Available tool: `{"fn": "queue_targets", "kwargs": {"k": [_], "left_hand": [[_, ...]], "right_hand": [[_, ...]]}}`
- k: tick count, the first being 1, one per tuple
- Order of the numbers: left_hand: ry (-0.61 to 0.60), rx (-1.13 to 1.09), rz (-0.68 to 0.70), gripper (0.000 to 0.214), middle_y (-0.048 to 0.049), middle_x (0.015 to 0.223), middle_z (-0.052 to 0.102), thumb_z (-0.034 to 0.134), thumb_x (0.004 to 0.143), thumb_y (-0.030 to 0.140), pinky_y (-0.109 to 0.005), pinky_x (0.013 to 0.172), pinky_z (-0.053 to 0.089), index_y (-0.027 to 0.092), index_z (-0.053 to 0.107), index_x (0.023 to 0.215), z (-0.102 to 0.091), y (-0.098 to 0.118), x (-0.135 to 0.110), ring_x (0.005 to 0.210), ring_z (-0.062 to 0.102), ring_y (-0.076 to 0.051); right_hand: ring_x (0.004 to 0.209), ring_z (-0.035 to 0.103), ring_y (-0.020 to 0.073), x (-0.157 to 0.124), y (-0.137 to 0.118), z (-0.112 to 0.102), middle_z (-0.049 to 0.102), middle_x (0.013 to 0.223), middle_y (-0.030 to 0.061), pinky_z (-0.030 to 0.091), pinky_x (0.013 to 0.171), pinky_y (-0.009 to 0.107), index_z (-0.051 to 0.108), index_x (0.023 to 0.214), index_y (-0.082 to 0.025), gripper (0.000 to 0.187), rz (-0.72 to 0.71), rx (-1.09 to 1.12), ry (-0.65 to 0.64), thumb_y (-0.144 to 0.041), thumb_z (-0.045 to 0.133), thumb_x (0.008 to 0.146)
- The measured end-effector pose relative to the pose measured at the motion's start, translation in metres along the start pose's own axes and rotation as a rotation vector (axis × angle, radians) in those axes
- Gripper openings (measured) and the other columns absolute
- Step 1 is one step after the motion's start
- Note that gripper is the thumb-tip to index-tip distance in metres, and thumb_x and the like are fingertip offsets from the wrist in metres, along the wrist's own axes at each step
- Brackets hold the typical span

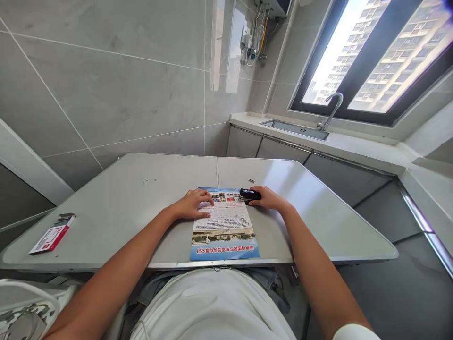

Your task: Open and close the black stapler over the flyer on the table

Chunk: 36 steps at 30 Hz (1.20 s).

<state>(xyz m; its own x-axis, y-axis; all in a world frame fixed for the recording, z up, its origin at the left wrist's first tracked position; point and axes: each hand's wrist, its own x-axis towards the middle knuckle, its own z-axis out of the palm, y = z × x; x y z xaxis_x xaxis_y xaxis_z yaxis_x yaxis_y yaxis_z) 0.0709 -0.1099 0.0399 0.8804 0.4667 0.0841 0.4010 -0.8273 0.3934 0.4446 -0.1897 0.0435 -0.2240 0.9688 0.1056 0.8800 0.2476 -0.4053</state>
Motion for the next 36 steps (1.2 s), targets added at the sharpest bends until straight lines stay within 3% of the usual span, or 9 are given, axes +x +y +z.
{"fn": "queue_targets", "kwargs": {"k": [7,11,14,17,23,28,32,36], "left_hand": [[0.004,0.022,-0.007,0.04,-0.0078,0.137,0.061,0.068,0.092,0.056,-0.05,0.112,0.036,0.031,0.067,0.124,0.0,0.001,0.0,0.134,0.05,-0.032],[0.014,0.026,-0.011,0.04,-0.0088,0.137,0.06,0.068,0.093,0.054,-0.052,0.113,0.036,0.03,0.067,0.125,-0.001,0.0,0.0,0.135,0.049,-0.033],[0.027,0.026,-0.016,0.035,-0.0083,0.136,0.061,0.066,0.095,0.05,-0.052,0.114,0.035,0.032,0.069,0.125,0.001,-0.001,0.0,0.134,0.05,-0.032],[0.104,0.029,-0.067,0.03,-0.0084,0.132,0.063,0.06,0.099,0.046,-0.051,0.111,0.038,0.03,0.069,0.122,0.005,-0.003,0.002,0.127,0.054,-0.03],[0.437,0.005,-0.33,0.024,-0.0083,0.106,0.068,0.046,0.103,0.035,-0.044,0.094,0.048,0.024,0.067,0.1,0.015,-0.021,0.012,0.106,0.061,-0.027],[0.522,-0.034,-0.446,0.021,-0.0078,0.094,0.067,0.049,0.1,0.032,-0.04,0.087,0.049,0.022,0.063,0.088,0.019,-0.038,0.012,0.094,0.063,-0.025],[0.517,-0.031,-0.469,0.019,-0.0079,0.092,0.068,0.052,0.097,0.031,-0.039,0.085,0.049,0.022,0.063,0.085,0.02,-0.041,0.011,0.091,0.063,-0.025],[0.494,-0.025,-0.48,0.02,-0.0076,0.09,0.068,0.053,0.096,0.032,-0.039,0.085,0.049,0.022,0.065,0.083,0.021,-0.039,0.009,0.092,0.064,-0.025]], "right_hand": [[0.079,0.066,0.0244,0.004,0.01,0.009,0.074,0.087,0.0049,0.043,0.066,0.03,0.072,0.097,-0.023,0.024,0.228,-0.05,0.196,-0.034,0.08,0.077],[0.083,0.064,0.0252,0.007,0.006,0.014,0.07,0.09,0.0075,0.04,0.066,0.03,0.067,0.087,-0.022,0.018,0.308,-0.067,0.327,-0.03,0.08,0.077],[0.086,0.062,0.0253,0.01,-0.004,0.014,0.066,0.095,0.0091,0.04,0.067,0.031,0.063,0.086,-0.022,0.014,0.323,-0.059,0.443,-0.031,0.073,0.085],[0.082,0.06,0.0219,0.012,-0.022,0.013,0.063,0.093,0.0054,0.04,0.069,0.03,0.06,0.086,-0.022,0.017,0.237,-0.024,0.498,-0.036,0.069,0.09],[0.074,0.058,0.016,0.015,-0.079,0.031,0.062,0.085,-0.0004,0.04,0.068,0.026,0.06,0.08,-0.022,0.029,-0.102,0.046,0.333,-0.043,0.079,0.084],[0.076,0.059,0.0171,0.015,-0.115,0.058,0.066,0.087,0.0002,0.039,0.07,0.027,0.064,0.084,-0.021,0.032,-0.295,0.074,0.139,-0.046,0.084,0.079],[0.081,0.061,0.0203,0.011,-0.116,0.06,0.07,0.091,0.0017,0.04,0.074,0.029,0.067,0.092,-0.022,0.03,-0.313,0.095,0.019,-0.044,0.083,0.079],[0.087,0.064,0.0225,0.0,-0.1,0.046,0.072,0.097,0.0024,0.044,0.077,0.03,0.069,0.097,-0.022,0.029,-0.282,0.119,-0.047,-0.04,0.083,0.078]]}}
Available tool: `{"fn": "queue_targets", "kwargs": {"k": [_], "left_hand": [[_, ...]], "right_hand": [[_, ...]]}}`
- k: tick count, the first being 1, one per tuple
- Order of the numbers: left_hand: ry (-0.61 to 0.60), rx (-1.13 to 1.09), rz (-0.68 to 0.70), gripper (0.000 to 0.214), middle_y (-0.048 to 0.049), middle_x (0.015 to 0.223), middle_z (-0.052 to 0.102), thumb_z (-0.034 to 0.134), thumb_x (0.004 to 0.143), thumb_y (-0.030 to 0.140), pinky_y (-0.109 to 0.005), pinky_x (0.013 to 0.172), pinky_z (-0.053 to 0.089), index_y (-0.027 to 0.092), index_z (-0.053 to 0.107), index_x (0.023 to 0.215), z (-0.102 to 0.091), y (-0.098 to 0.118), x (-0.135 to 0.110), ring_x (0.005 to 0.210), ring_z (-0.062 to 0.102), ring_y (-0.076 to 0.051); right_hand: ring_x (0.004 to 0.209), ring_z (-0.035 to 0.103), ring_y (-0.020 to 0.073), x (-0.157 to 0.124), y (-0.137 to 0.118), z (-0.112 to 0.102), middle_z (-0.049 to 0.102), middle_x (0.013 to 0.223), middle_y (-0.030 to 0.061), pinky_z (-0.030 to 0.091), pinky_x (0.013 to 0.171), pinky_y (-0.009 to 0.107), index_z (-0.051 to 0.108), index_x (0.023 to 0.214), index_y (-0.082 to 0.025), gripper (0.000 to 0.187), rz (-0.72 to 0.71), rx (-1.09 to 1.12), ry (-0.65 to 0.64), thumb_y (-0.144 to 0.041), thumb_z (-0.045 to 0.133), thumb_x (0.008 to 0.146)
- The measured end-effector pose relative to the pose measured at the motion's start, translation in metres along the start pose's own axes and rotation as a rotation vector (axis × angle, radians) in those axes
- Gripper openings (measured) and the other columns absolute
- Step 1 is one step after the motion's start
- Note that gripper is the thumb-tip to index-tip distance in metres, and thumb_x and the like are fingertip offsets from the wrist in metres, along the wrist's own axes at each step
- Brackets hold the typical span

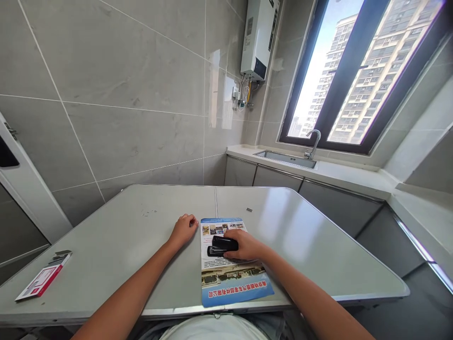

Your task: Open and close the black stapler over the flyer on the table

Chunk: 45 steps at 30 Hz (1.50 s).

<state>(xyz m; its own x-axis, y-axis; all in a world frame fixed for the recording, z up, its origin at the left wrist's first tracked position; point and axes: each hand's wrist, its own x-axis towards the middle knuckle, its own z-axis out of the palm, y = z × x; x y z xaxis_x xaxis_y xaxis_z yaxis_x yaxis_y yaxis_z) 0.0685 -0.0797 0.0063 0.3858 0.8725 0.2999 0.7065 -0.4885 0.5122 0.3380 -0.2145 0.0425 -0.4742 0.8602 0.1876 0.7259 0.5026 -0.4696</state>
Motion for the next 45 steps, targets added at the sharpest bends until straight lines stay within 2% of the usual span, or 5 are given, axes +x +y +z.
{"fn": "queue_targets", "kwargs": {"k": [10,17,20,27,45], "left_hand": [[-0.019,-0.017,-0.077,0.022,-0.0077,0.094,0.068,0.053,0.096,0.03,-0.034,0.083,0.046,0.02,0.068,0.083,0.0,0.008,-0.006,0.094,0.063,-0.024],[-0.023,-0.014,-0.093,0.021,-0.0063,0.094,0.069,0.054,0.096,0.028,-0.032,0.083,0.044,0.02,0.069,0.083,0.001,0.006,-0.006,0.09,0.064,-0.022],[-0.032,-0.013,-0.085,0.021,-0.006,0.094,0.069,0.054,0.096,0.027,-0.031,0.082,0.044,0.02,0.068,0.084,0.0,0.005,-0.005,0.089,0.064,-0.021],[-0.038,-0.002,-0.07,0.021,-0.0055,0.092,0.068,0.053,0.096,0.027,-0.032,0.081,0.043,0.02,0.068,0.083,0.002,0.002,-0.002,0.087,0.064,-0.021],[-0.048,0.007,-0.039,0.02,-0.0046,0.09,0.068,0.053,0.094,0.026,-0.03,0.078,0.042,0.02,0.067,0.081,0.003,-0.001,-0.002,0.086,0.063,-0.02]], "right_hand": [[0.123,0.061,0.0379,-0.082,0.068,-0.031,0.067,0.137,0.0142,0.046,0.107,0.052,0.064,0.138,-0.021,0.068,0.354,0.017,0.066,-0.058,0.076,0.082],[0.119,0.063,0.038,-0.086,0.081,-0.045,0.069,0.135,0.0136,0.051,0.101,0.048,0.066,0.138,-0.023,0.072,0.296,0.033,-0.038,-0.064,0.077,0.08],[0.099,0.068,0.0295,-0.078,0.095,-0.067,0.075,0.116,0.0102,0.054,0.082,0.037,0.07,0.128,-0.023,0.067,0.21,0.096,-0.109,-0.069,0.073,0.08],[0.063,0.052,0.0197,-0.067,0.171,-0.087,0.059,0.061,0.0042,0.039,0.064,0.032,0.057,0.065,-0.022,0.056,0.547,-0.162,0.449,-0.064,0.039,0.098],[0.067,0.054,0.0193,-0.085,0.223,-0.063,0.067,0.068,0.0027,0.038,0.066,0.03,0.057,0.067,-0.023,0.038,0.56,-0.175,0.413,-0.053,0.05,0.088]]}}
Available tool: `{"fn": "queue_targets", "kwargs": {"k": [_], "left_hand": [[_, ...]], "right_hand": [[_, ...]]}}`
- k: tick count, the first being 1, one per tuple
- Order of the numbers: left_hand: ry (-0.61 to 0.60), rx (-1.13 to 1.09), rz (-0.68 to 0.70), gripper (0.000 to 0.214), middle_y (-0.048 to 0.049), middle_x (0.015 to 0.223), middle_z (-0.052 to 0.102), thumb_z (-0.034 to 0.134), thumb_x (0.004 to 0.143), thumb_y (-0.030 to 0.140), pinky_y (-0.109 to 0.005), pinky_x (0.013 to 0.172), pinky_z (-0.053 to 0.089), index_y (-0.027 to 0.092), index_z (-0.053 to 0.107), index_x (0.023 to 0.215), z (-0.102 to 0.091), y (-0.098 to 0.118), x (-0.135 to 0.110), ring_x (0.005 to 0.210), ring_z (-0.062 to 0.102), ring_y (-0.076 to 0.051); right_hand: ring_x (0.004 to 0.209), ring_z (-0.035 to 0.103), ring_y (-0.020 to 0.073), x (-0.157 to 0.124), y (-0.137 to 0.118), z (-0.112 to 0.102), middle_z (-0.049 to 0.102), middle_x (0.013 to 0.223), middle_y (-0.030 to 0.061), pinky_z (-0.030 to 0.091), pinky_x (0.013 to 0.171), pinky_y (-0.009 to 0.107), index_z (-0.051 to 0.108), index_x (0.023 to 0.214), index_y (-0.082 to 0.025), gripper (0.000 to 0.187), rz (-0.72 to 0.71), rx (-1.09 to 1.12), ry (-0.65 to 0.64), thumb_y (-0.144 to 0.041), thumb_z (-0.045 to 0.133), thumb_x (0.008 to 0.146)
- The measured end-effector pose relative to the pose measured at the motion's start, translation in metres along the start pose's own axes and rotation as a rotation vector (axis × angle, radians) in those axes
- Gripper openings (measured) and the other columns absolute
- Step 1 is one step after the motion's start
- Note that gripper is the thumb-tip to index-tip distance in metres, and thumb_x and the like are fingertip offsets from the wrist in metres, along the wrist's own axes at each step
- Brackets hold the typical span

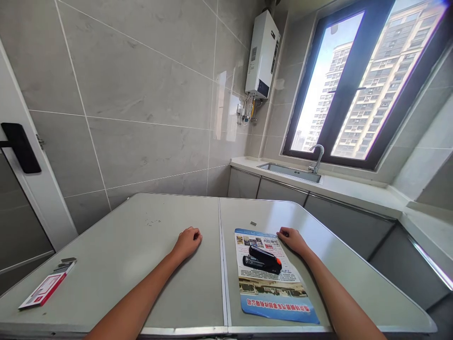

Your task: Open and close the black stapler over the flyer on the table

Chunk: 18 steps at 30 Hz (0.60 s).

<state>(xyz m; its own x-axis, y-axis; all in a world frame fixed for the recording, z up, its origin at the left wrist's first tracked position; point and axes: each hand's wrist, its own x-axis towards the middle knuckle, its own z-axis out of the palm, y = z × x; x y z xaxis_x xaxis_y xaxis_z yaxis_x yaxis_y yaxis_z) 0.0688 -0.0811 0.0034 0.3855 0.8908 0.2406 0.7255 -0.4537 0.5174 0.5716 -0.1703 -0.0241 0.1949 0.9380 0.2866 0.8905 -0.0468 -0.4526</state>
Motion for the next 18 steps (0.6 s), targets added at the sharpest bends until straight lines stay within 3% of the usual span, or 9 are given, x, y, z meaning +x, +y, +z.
{"fn": "queue_targets", "kwargs": {"k": [18], "left_hand": [[-0.024,-0.002,-0.006,0.02,-0.0053,0.093,0.069,0.053,0.094,0.027,-0.031,0.08,0.043,0.02,0.068,0.083,-0.0045,0.005,-0.0025,0.088,0.064,-0.021]], "right_hand": [[0.067,0.055,0.0202,-0.0023,-0.0074,-0.0022,0.066,0.068,0.003,0.038,0.066,0.032,0.055,0.065,-0.023,0.036,-0.02,0.002,-0.018,-0.052,0.051,0.087]]}}
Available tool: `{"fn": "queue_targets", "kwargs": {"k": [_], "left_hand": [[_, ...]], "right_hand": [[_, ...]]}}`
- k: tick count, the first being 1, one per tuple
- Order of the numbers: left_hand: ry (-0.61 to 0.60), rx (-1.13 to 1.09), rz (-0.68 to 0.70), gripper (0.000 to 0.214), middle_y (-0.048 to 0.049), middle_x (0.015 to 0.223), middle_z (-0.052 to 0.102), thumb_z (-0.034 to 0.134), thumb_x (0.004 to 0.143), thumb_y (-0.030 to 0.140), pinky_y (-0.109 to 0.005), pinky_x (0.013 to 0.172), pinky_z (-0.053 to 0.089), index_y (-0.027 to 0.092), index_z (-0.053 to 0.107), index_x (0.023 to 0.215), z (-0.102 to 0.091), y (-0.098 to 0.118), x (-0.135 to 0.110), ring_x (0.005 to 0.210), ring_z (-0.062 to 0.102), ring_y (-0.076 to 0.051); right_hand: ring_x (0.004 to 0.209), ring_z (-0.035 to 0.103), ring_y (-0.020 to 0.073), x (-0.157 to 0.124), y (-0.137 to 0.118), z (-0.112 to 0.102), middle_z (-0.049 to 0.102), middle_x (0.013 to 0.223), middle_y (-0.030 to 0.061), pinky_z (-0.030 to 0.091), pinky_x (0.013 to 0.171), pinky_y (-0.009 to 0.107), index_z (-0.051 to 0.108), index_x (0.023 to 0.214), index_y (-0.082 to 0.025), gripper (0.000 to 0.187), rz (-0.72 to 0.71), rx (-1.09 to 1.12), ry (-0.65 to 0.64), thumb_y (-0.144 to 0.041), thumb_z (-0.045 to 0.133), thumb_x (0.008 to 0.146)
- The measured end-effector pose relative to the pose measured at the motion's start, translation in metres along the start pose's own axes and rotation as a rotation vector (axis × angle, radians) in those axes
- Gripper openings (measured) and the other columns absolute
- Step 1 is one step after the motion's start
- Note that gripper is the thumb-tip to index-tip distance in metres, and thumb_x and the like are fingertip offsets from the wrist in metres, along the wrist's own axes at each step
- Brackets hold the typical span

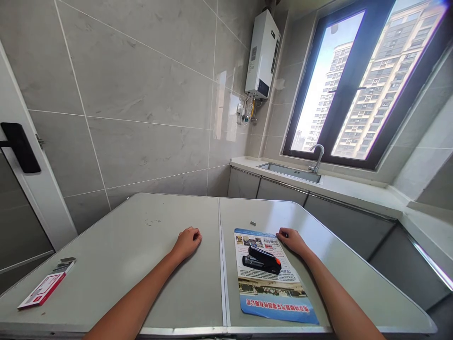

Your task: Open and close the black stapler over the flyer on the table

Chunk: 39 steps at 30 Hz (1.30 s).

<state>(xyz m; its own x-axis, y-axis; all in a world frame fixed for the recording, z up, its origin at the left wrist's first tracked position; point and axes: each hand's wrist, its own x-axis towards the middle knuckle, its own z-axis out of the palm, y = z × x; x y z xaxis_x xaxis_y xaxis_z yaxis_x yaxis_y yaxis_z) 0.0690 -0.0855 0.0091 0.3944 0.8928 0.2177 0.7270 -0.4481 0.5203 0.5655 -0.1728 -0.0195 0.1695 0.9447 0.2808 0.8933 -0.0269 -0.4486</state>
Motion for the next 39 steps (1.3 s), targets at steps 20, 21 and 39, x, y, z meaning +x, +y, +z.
{"fn": "queue_targets", "kwargs": {"k": [20,21,39], "left_hand": [[-0.11,0.215,0.052,0.022,-0.0053,0.085,0.072,0.047,0.097,0.025,-0.031,0.075,0.044,0.021,0.06,0.081,0.013,0.038,0.043,0.081,0.066,-0.022],[-0.119,0.199,0.102,0.021,-0.0053,0.087,0.073,0.047,0.098,0.025,-0.031,0.074,0.045,0.021,0.062,0.084,0.018,0.05,0.054,0.081,0.066,-0.021],[-0.333,0.087,0.586,0.026,-0.0128,0.108,0.071,0.06,0.083,0.007,-0.035,0.091,0.049,0.019,0.076,0.099,0.138,0.173,0.152,0.104,0.063,-0.026]], "right_hand": [[0.066,0.05,0.0171,0.0,-0.012,0.0,0.064,0.069,0.0025,0.028,0.062,0.028,0.059,0.067,-0.022,0.024,0.073,-0.012,0.049,-0.034,0.057,0.088],[0.066,0.05,0.017,0.0,-0.013,0.0,0.064,0.069,0.0023,0.028,0.061,0.029,0.059,0.068,-0.022,0.024,0.074,-0.013,0.051,-0.033,0.057,0.088],[0.069,0.054,0.0155,0.0,-0.013,-0.009,0.068,0.074,0.0013,0.029,0.06,0.027,0.063,0.071,-0.021,0.024,0.108,-0.046,0.0,-0.035,0.057,0.09]]}}
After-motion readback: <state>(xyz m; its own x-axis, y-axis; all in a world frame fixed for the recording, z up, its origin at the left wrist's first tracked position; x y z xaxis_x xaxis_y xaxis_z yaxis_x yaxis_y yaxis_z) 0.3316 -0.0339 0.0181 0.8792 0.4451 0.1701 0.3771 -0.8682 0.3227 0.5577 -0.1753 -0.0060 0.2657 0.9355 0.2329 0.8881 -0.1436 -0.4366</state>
